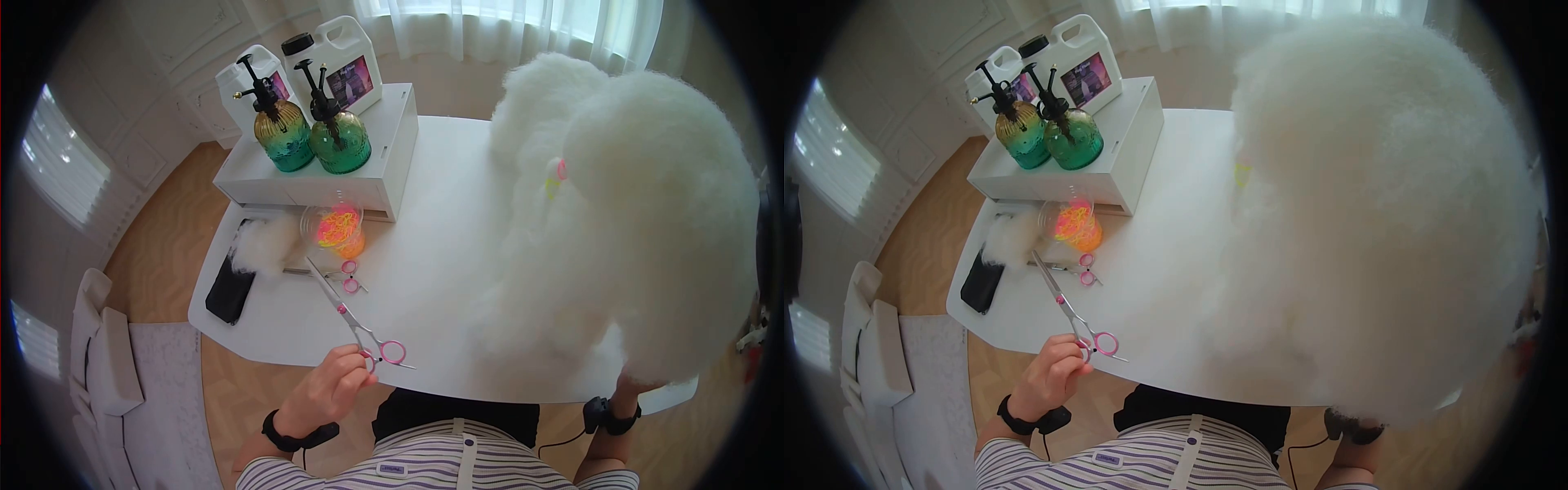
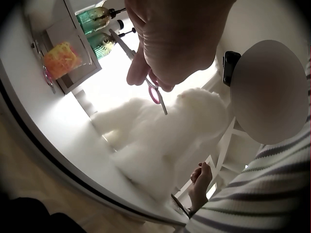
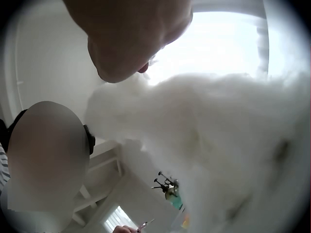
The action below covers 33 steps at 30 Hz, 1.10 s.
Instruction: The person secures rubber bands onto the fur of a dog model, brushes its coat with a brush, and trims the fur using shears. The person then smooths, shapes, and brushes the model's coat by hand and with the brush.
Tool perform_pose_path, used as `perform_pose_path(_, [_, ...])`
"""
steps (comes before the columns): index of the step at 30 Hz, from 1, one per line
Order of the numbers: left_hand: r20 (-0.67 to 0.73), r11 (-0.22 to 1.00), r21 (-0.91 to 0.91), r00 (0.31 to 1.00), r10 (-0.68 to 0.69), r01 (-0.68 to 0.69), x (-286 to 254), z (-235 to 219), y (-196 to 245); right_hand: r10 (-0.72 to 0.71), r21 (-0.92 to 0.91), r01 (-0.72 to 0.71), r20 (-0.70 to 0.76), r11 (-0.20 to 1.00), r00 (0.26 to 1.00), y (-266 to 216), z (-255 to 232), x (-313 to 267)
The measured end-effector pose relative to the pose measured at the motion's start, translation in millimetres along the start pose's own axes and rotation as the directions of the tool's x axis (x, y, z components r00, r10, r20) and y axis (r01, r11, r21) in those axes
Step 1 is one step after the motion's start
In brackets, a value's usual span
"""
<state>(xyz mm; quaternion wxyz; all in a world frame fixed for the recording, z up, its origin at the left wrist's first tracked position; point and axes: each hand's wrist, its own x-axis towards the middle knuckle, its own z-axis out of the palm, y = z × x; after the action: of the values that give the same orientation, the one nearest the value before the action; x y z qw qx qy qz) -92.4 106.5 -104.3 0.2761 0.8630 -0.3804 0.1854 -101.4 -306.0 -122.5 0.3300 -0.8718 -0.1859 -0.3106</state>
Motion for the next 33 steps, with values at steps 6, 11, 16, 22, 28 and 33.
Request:
perform_pose_path(6, [0.042, 0.910, 0.050, 0.911, 0.410, -0.412, 30, 15, 13, 0.147, 0.366, -0.334, 0.453, 0.869, 0.879, -74, 12, 22])
perform_pose_path(11, [-0.068, 0.776, -0.096, 0.782, 0.620, -0.623, 57, 35, 30, 0.205, 0.458, -0.679, 0.723, 0.573, 0.660, -75, 54, 33])
perform_pose_path(16, [-0.014, 0.745, -0.124, 0.752, 0.660, -0.656, 73, 45, 42, -0.121, 0.668, -0.734, 0.744, 0.123, 0.657, -68, 72, 26])
perform_pose_path(22, [0.006, 0.728, -0.139, 0.735, 0.679, -0.671, 76, 58, 43, -0.177, 0.620, -0.784, 0.776, 0.035, 0.605, -68, 66, 33])
perform_pose_path(28, [0.070, 0.682, -0.018, 0.680, 0.730, -0.731, 80, 54, 36, -0.030, 0.553, -0.790, 0.823, 0.266, 0.567, -68, 58, 33])
perform_pose_path(33, [-0.131, 0.729, -0.174, 0.750, 0.649, -0.662, 76, 55, 17, 0.142, 0.413, -0.786, 0.840, 0.461, 0.524, -76, 35, 37])
